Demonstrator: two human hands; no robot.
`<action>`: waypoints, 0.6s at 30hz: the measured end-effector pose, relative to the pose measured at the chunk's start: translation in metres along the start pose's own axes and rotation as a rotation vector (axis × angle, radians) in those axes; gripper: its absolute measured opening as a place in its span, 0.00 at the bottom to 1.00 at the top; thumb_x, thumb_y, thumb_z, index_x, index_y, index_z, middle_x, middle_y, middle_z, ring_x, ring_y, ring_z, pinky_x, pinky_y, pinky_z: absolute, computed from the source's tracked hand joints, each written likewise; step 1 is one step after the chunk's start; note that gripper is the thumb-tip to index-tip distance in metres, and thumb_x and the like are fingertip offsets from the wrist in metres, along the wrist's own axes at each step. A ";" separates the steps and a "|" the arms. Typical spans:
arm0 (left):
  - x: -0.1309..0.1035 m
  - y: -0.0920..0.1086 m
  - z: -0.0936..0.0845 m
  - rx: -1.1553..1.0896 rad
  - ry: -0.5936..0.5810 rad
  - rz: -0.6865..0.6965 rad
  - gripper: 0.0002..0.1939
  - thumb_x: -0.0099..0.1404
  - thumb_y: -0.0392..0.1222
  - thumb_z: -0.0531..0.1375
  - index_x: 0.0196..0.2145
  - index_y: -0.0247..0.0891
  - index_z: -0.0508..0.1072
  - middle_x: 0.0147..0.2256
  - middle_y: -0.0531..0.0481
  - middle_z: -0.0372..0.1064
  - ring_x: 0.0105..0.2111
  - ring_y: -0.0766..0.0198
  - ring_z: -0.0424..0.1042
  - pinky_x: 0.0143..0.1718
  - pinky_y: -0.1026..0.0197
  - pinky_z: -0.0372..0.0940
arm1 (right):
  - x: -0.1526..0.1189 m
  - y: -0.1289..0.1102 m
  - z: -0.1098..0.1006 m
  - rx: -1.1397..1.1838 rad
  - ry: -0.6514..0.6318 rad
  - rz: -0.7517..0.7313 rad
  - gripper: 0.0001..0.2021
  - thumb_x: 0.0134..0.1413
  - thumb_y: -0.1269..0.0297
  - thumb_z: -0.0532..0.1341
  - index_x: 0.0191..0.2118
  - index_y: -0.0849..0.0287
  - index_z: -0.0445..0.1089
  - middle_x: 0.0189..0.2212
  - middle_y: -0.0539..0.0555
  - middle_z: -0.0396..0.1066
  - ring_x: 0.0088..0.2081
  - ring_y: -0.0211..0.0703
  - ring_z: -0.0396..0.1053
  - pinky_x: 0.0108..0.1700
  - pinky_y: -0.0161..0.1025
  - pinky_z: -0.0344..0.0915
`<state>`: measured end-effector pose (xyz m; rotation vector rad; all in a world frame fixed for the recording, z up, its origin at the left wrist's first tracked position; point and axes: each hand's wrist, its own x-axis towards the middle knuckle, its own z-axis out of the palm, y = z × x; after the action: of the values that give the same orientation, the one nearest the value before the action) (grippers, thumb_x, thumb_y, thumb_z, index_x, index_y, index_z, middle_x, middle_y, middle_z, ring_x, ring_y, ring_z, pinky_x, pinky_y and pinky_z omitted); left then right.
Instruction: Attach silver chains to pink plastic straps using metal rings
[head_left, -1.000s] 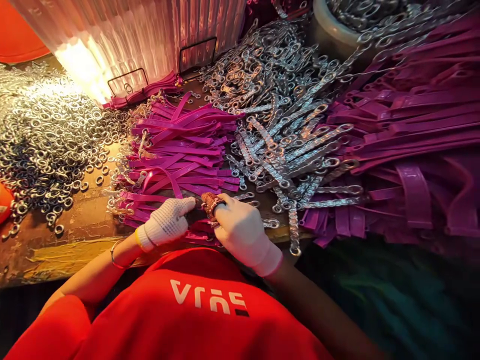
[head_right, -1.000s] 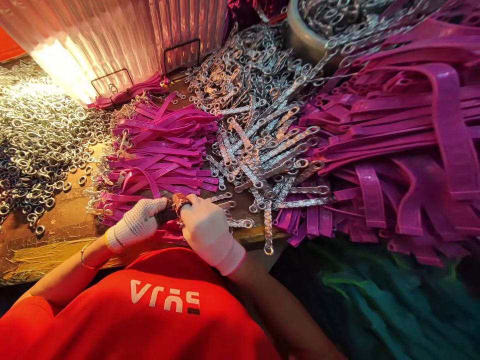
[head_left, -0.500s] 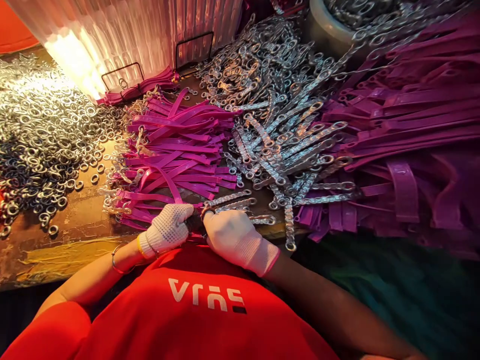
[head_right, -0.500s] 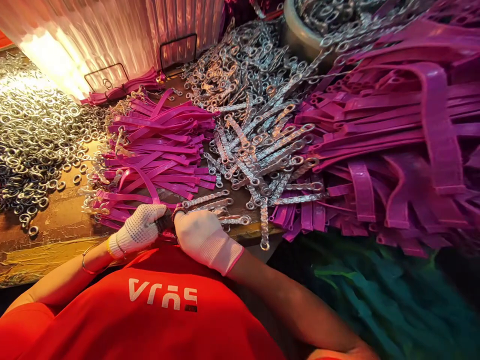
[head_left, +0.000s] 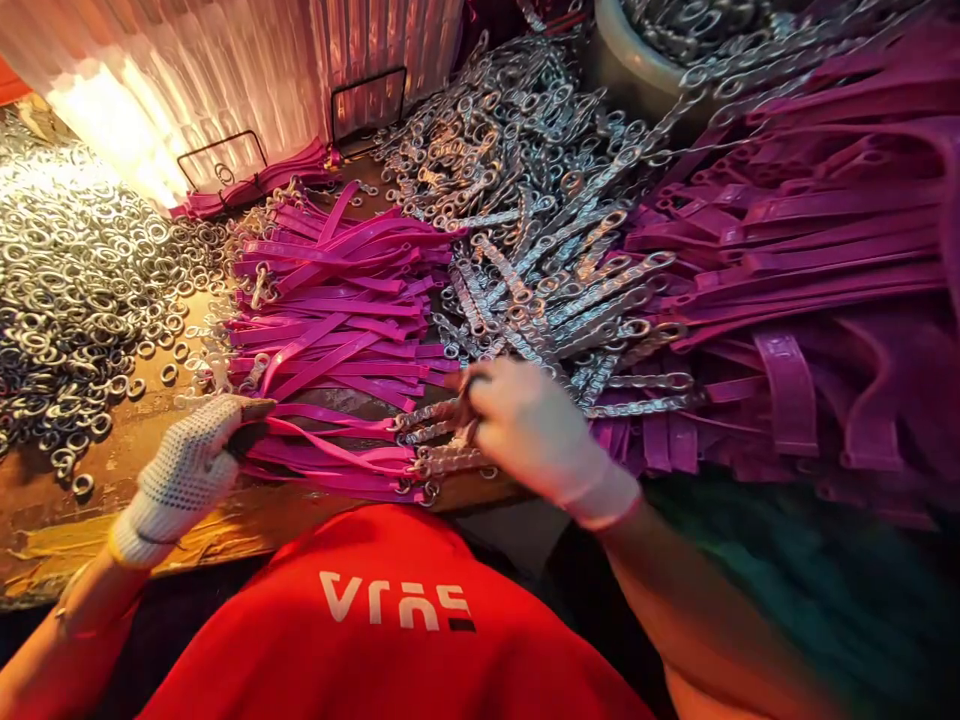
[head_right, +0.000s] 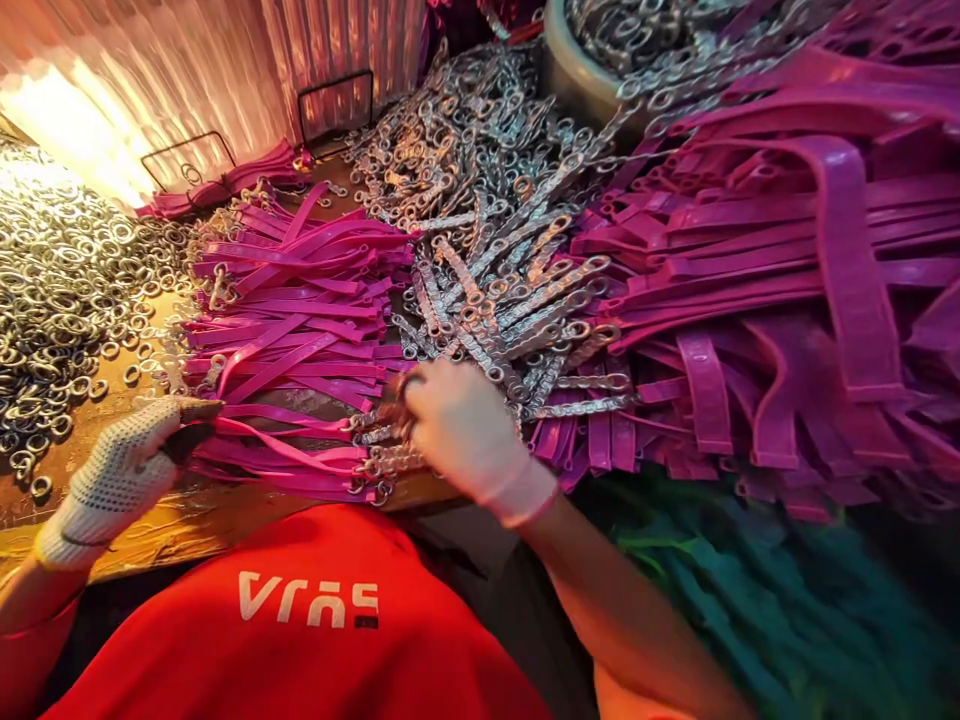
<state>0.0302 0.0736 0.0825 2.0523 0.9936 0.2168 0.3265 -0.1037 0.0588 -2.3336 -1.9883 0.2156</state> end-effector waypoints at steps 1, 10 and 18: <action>0.000 0.007 0.012 -0.176 -0.021 -0.073 0.15 0.64 0.49 0.59 0.45 0.43 0.78 0.37 0.47 0.75 0.28 0.63 0.69 0.27 0.63 0.64 | 0.013 0.014 -0.005 -0.014 0.051 0.084 0.12 0.58 0.68 0.56 0.41 0.63 0.76 0.40 0.64 0.75 0.41 0.53 0.70 0.40 0.43 0.60; 0.044 0.057 0.090 -1.308 -0.523 -0.578 0.21 0.59 0.51 0.64 0.44 0.31 0.75 0.45 0.35 0.74 0.36 0.61 0.74 0.19 0.71 0.55 | 0.151 0.068 0.012 -0.011 0.006 0.598 0.14 0.56 0.75 0.56 0.45 0.76 0.73 0.41 0.75 0.74 0.46 0.57 0.73 0.42 0.47 0.62; 0.029 0.047 0.099 -0.904 -0.372 -0.352 0.10 0.63 0.44 0.61 0.37 0.32 0.72 0.25 0.49 0.72 0.14 0.75 0.58 0.14 0.71 0.47 | 0.133 0.097 0.021 0.287 0.459 0.489 0.11 0.53 0.81 0.56 0.39 0.70 0.73 0.45 0.71 0.72 0.49 0.50 0.68 0.50 0.49 0.59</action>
<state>0.1231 0.0182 0.0485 1.0291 0.7939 0.0661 0.4389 0.0111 0.0162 -2.3601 -1.0931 -0.0162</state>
